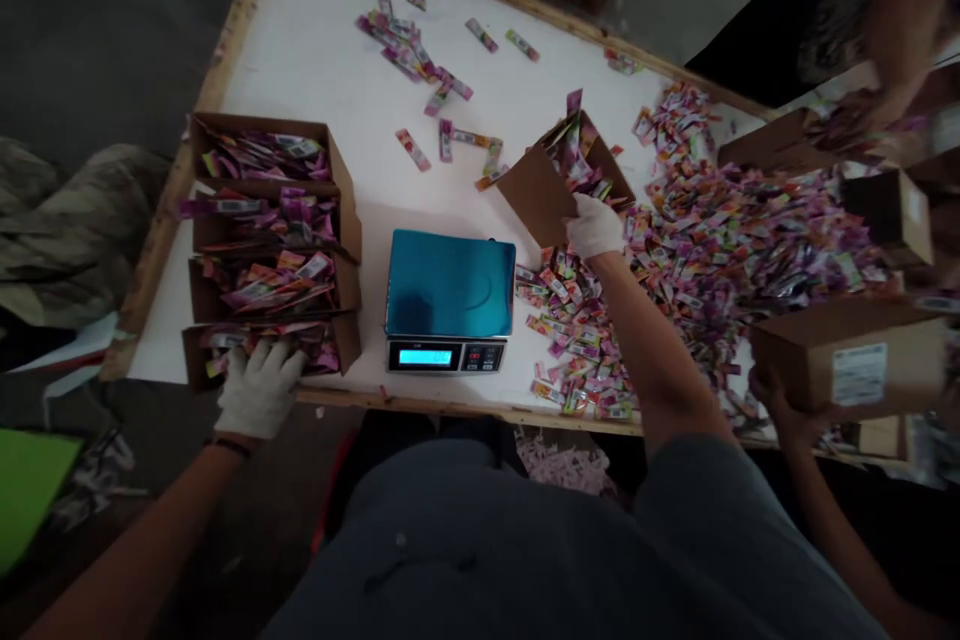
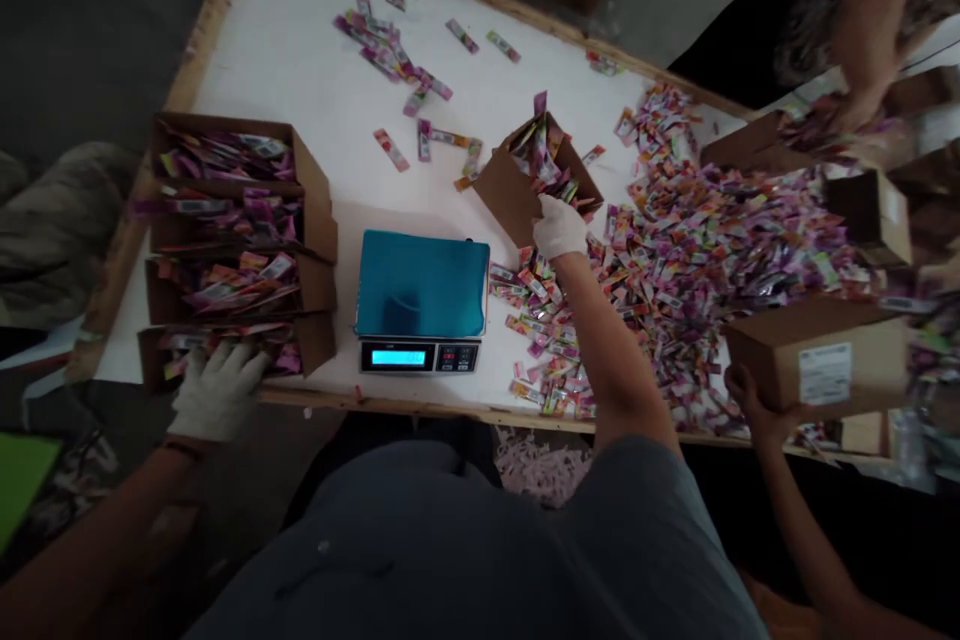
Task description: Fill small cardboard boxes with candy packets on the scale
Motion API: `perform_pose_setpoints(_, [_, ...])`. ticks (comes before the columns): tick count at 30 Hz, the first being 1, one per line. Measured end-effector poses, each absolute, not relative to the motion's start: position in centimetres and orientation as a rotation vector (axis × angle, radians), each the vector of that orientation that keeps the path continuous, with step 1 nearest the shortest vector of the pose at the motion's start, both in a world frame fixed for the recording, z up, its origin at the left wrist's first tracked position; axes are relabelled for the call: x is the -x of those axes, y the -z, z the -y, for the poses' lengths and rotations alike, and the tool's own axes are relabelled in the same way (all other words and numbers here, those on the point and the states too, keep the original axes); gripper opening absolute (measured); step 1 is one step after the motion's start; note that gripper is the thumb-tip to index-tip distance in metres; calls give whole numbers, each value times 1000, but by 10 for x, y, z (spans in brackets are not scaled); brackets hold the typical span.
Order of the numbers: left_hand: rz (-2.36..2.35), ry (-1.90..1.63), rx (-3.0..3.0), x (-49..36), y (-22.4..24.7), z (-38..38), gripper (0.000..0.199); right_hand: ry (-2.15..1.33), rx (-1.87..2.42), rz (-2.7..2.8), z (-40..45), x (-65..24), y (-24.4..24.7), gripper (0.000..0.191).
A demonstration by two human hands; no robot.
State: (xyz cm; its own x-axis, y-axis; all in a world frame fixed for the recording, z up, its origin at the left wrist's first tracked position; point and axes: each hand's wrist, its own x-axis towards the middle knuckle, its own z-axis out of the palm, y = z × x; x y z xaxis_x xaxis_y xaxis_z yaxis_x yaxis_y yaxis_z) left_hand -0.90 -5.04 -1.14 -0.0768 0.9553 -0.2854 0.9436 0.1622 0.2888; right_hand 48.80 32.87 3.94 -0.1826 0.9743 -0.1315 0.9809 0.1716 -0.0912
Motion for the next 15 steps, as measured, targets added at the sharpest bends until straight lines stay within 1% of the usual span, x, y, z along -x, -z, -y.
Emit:
perform_pose_setpoints(3, [-2036, -2, -1852, 13, 13, 36, 24, 232, -1952, -2331, -280, -505, -75, 54])
perform_pose_setpoints(7, [-2083, 50, -1901, 17, 17, 11, 28, 301, -1549, -2516, -210, -483, -110, 48])
perform_pose_setpoints(11, [-2130, 75, -1884, 15, 12, -15, 31, 366, -1142, -2475, -165, -421, -115, 44])
perform_pose_setpoints(13, [-2139, 120, -1867, 10, 3, -21, 31, 398, -1052, -2483, -155, -408, -112, 42])
perform_pose_setpoints(15, [-2177, 104, -1835, 0, -8, -18, 38, 480, -1048, -2626, -153, -419, -105, 38])
